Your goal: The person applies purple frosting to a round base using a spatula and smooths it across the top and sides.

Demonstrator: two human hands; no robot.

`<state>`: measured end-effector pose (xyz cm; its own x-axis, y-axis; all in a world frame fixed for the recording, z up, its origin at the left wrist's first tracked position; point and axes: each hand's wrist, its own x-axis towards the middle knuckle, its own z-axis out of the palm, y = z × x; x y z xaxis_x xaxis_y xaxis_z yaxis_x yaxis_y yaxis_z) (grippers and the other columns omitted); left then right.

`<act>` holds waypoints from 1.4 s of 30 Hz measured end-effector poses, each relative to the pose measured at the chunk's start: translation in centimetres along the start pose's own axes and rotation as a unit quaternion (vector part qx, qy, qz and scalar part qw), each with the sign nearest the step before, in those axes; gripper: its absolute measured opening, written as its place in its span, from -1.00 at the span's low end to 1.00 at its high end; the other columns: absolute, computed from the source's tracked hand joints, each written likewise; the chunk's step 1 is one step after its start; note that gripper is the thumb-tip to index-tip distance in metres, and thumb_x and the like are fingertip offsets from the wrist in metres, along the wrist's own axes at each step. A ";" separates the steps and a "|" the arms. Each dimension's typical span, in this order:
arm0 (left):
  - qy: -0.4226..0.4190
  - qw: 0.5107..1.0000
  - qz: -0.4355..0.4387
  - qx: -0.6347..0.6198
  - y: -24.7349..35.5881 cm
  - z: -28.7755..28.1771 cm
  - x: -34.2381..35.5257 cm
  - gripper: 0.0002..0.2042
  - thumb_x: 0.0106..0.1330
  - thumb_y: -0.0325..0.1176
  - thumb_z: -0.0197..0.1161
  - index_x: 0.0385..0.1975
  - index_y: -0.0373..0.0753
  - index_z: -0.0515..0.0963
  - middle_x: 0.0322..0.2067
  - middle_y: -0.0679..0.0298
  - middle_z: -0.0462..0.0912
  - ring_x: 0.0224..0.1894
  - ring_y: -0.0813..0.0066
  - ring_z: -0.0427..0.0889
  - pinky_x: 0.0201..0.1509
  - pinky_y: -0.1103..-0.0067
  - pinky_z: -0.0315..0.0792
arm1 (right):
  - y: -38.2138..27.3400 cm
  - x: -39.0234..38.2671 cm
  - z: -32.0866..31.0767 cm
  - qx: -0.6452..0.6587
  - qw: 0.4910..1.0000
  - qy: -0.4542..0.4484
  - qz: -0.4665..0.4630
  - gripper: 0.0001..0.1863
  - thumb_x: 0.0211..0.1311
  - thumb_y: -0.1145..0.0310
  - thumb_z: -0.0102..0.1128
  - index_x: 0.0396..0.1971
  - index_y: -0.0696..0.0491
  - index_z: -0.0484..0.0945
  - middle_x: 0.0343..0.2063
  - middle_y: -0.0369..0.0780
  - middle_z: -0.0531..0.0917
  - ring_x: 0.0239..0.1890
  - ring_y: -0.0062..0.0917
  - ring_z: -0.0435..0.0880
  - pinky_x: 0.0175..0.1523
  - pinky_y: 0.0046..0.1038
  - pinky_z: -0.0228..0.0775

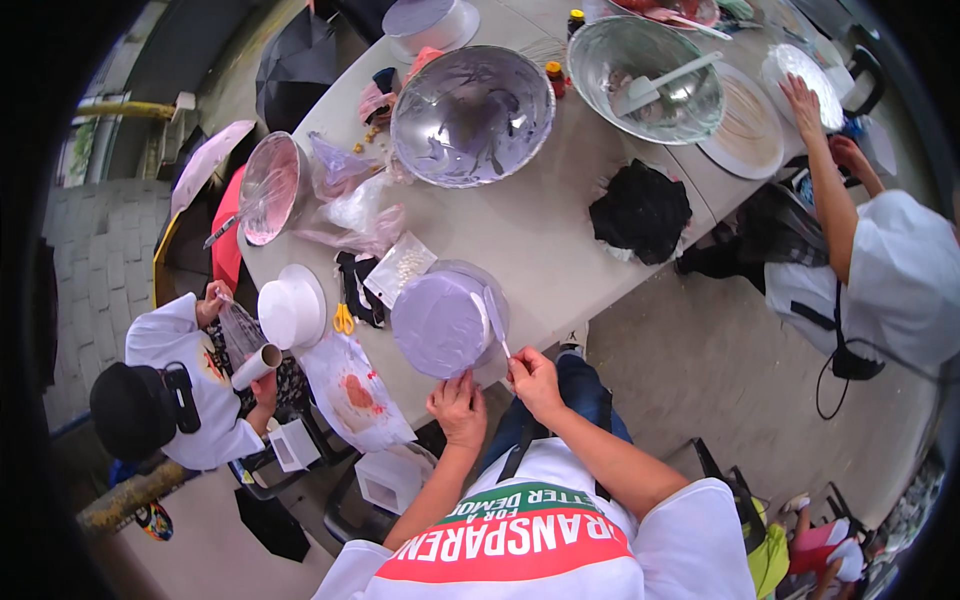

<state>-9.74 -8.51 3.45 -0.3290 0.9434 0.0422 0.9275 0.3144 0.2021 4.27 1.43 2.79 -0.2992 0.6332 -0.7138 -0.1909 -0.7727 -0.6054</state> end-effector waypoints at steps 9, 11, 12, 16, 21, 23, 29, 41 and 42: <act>-0.027 0.999 0.033 -0.020 -0.4 -1.1 0.0 -0.55 0.11 -0.27 0.35 0.06 -0.14 0.56 0.05 0.33 0.55 0.14 0.28 0.45 0.21 0.17 0.14 | 1.3 -4.4 -2.9 -0.252 0.963 0.058 -0.074 -0.88 0.20 0.42 0.22 -0.46 0.15 0.57 -0.69 -0.25 0.55 -0.59 -0.65 0.49 -0.46 -0.49 0.31; -0.035 0.998 0.033 -0.027 -0.9 -1.2 -0.1 -0.53 0.10 -0.27 0.35 0.07 -0.15 0.55 0.06 0.34 0.55 0.15 0.27 0.45 0.22 0.16 0.13 | 0.4 -5.2 -4.1 -0.264 0.955 0.082 -0.107 -0.90 0.19 0.43 0.23 -0.45 0.15 0.57 -0.68 -0.24 0.55 -0.59 -0.65 0.49 -0.46 -0.49 0.32; -0.030 0.999 0.036 -0.028 -1.4 -1.3 -0.3 -0.53 0.10 -0.27 0.35 0.07 -0.15 0.55 0.06 0.34 0.55 0.15 0.27 0.45 0.22 0.16 0.13 | 0.0 -5.4 -4.5 -0.278 0.946 0.101 -0.134 -0.91 0.19 0.45 0.23 -0.44 0.14 0.57 -0.68 -0.24 0.56 -0.59 -0.65 0.50 -0.46 -0.49 0.33; -0.024 0.997 0.056 -0.038 -2.4 -1.8 -0.6 -0.48 0.07 -0.30 0.36 0.12 -0.18 0.52 0.11 0.28 0.51 0.19 0.20 0.41 0.23 0.15 0.11 | -5.3 -6.3 -3.1 -0.286 0.919 0.168 -0.214 -0.95 0.16 0.52 0.23 -0.38 0.14 0.56 -0.62 -0.16 0.59 -0.58 -0.56 0.55 -0.41 -0.47 0.38; -0.016 0.999 0.016 -0.042 -2.5 -2.3 -1.1 -0.41 0.04 -0.31 0.38 0.16 -0.23 0.48 0.17 0.21 0.47 0.23 0.11 0.36 0.23 0.11 0.12 | -8.9 -8.1 1.3 -0.451 0.772 0.143 -0.424 -0.92 0.07 0.52 0.23 -0.42 0.10 0.51 -0.48 -0.09 0.59 -0.37 -0.12 0.61 -0.29 -0.22 0.45; -0.030 0.998 0.015 -0.054 -2.7 -2.3 -1.2 -0.40 0.04 -0.31 0.38 0.17 -0.24 0.47 0.19 0.20 0.46 0.24 0.08 0.35 0.22 0.09 0.13 | -8.7 -8.5 3.4 -0.486 0.753 0.099 -0.433 -0.92 0.06 0.53 0.23 -0.42 0.10 0.53 -0.49 -0.10 0.58 -0.39 -0.14 0.61 -0.31 -0.22 0.46; -0.038 0.997 0.001 -0.065 -2.5 -2.7 -0.8 -0.42 0.04 -0.30 0.39 0.15 -0.21 0.47 0.16 0.24 0.47 0.21 0.12 0.37 0.21 0.07 0.13 | -7.4 -6.6 8.8 -0.536 0.718 0.026 -0.443 -0.90 0.08 0.53 0.22 -0.37 0.07 0.54 -0.51 -0.10 0.58 -0.42 -0.13 0.62 -0.34 -0.16 0.45; -0.107 0.993 -0.013 -0.042 -3.0 -3.3 -0.2 -0.38 0.05 -0.25 0.40 0.19 -0.16 0.43 0.18 0.28 0.41 0.28 0.18 0.30 0.24 0.00 0.09 | -8.4 -2.4 11.2 -0.592 0.701 0.071 -0.391 -0.85 0.07 0.49 0.15 -0.30 0.08 0.53 -0.41 -0.01 0.64 -0.36 -0.03 0.68 -0.26 -0.09 0.55; -0.107 0.993 -0.011 -0.042 -3.1 -3.2 -0.2 -0.38 0.05 -0.25 0.40 0.19 -0.16 0.43 0.18 0.28 0.41 0.28 0.18 0.30 0.24 0.00 0.09 | -8.5 -2.2 10.9 -0.594 0.702 0.082 -0.384 -0.85 0.08 0.48 0.15 -0.30 0.08 0.53 -0.41 -0.02 0.65 -0.35 -0.04 0.68 -0.25 -0.09 0.54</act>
<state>-13.09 -9.96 5.99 -0.2956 0.9399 -0.1710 0.8993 0.3342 0.2820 -3.66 6.14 13.40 -0.4035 0.9149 0.0119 0.7070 0.3200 -0.6307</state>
